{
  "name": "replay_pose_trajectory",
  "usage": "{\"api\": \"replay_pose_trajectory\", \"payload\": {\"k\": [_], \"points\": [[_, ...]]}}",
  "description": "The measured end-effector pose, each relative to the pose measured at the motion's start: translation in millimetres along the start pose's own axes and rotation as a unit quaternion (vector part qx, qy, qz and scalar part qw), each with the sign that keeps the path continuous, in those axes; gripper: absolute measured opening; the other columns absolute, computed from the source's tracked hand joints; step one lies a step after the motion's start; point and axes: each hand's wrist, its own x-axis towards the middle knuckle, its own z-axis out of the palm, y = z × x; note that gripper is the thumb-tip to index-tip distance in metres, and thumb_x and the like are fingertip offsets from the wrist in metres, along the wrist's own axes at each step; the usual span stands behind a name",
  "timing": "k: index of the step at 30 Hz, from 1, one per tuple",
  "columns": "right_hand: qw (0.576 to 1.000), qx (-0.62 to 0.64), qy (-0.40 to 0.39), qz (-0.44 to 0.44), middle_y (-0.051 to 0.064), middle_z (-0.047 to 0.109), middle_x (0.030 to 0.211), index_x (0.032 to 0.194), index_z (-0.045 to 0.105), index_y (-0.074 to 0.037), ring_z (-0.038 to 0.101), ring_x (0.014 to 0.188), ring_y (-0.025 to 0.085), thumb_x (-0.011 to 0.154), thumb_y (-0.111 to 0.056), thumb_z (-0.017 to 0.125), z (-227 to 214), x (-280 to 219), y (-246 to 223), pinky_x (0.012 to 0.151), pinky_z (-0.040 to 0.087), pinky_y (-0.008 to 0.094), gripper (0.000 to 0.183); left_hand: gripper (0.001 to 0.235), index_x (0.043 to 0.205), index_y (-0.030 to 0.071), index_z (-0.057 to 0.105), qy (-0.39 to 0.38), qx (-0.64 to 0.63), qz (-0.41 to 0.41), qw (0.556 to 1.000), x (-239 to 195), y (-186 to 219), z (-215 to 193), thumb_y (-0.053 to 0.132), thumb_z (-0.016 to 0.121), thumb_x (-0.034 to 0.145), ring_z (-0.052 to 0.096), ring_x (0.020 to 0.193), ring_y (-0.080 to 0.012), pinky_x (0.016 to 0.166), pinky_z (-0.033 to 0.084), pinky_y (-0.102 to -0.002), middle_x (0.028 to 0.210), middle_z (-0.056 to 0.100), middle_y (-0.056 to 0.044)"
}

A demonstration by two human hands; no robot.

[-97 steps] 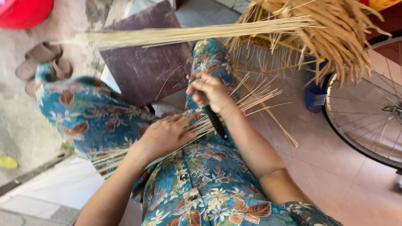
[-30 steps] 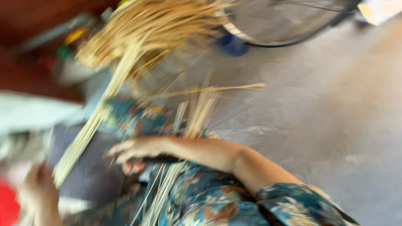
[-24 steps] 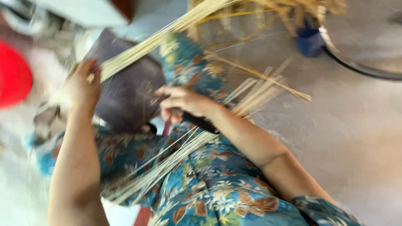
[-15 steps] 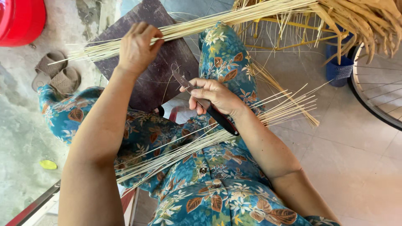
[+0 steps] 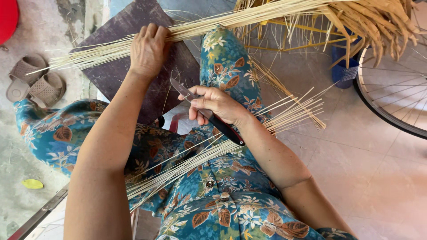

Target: The person sits and uses a knife to split long bamboo strips into thinner strands. They hold the strips against their lap, draw the knife along each strip to peel off thin layers, and collect the resulting strands.

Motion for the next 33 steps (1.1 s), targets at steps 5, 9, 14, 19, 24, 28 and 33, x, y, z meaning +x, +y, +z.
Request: {"api": "replay_pose_trajectory", "payload": {"k": [5, 9, 14, 19, 24, 28, 33], "points": [[1.0, 0.001, 0.004, 0.004, 0.011, 0.071, 0.084, 0.136, 0.055, 0.0, 0.067, 0.063, 0.011, 0.107, -0.013, 0.054, 1, 1, 2, 0.057, 0.057, 0.024, 0.033, 0.015, 0.1, 0.01, 0.066, 0.002, 0.044, 0.009, 0.999, 1, -1, 0, 0.021, 0.076, 0.102, 0.061, 0.092, -0.0255, 0.078, 0.048, -0.04, 0.099, 0.062, -0.007], [1.0, -0.016, 0.001, -0.012, 0.011, 0.072, 0.084, 0.137, 0.056, 0.0, 0.068, 0.063, 0.011, 0.107, -0.013, 0.053, -1, 2, 1, 0.057, 0.057, 0.024, 0.032, 0.013, 0.097, 0.011, 0.066, -0.008, 0.046, 0.011, 0.999, -1, -2, -5, 0.019, 0.076, 0.1, 0.065, 0.089, -0.0227, 0.077, 0.048, -0.039, 0.095, 0.067, -0.004], [1.0, -0.024, 0.001, -0.014, 0.011, 0.072, 0.083, 0.137, 0.055, 0.0, 0.069, 0.062, 0.012, 0.107, -0.014, 0.054, 0, 2, 3, 0.056, 0.057, 0.025, 0.033, 0.014, 0.095, 0.012, 0.065, 0.01, 0.003, 0.021, 1.0, -2, 0, -22, 0.016, 0.078, 0.099, 0.067, 0.087, -0.0245, 0.079, 0.049, -0.04, 0.091, 0.068, -0.004], [1.0, -0.007, -0.004, -0.015, 0.011, 0.071, 0.083, 0.137, 0.055, -0.001, 0.068, 0.061, 0.012, 0.106, -0.014, 0.055, -3, 4, 6, 0.055, 0.057, 0.025, 0.033, 0.014, 0.097, 0.01, 0.063, 0.023, -0.029, 0.024, 0.999, -4, 6, -44, 0.013, 0.076, 0.099, 0.067, 0.088, -0.0262, 0.078, 0.052, -0.042, 0.092, 0.068, -0.005], [0.999, -0.028, -0.009, -0.021, 0.012, 0.072, 0.084, 0.134, 0.055, 0.001, 0.067, 0.061, 0.013, 0.107, -0.014, 0.055, -10, 6, 12, 0.057, 0.056, 0.025, 0.031, 0.011, 0.103, 0.008, 0.062, 0.033, -0.049, 0.014, 0.998, -12, 17, -80, 0.01, 0.073, 0.104, 0.068, 0.091, -0.0278, 0.075, 0.054, -0.041, 0.096, 0.068, -0.006], [0.999, -0.027, -0.024, -0.028, 0.011, 0.071, 0.082, 0.128, 0.058, 0.002, 0.067, 0.06, 0.013, 0.107, -0.014, 0.057, -15, 6, 14, 0.057, 0.056, 0.025, 0.027, 0.003, 0.105, 0.01, 0.069, 0.061, -0.004, 0.008, 0.998, -22, 38, -126, 0.009, 0.071, 0.102, 0.069, 0.091, -0.0287, 0.072, 0.053, -0.04, 0.097, 0.069, -0.005], [0.999, -0.023, -0.039, -0.028, 0.012, 0.071, 0.083, 0.136, 0.053, 0.004, 0.065, 0.061, 0.013, 0.107, -0.011, 0.057, -13, 6, 11, 0.058, 0.054, 0.024, 0.033, 0.002, 0.102, 0.008, 0.073, 0.091, 0.011, -0.043, 0.995, -53, 78, -204, 0.01, 0.073, 0.103, 0.07, 0.088, -0.028, 0.073, 0.054, -0.039, 0.1, 0.072, -0.006]]}}
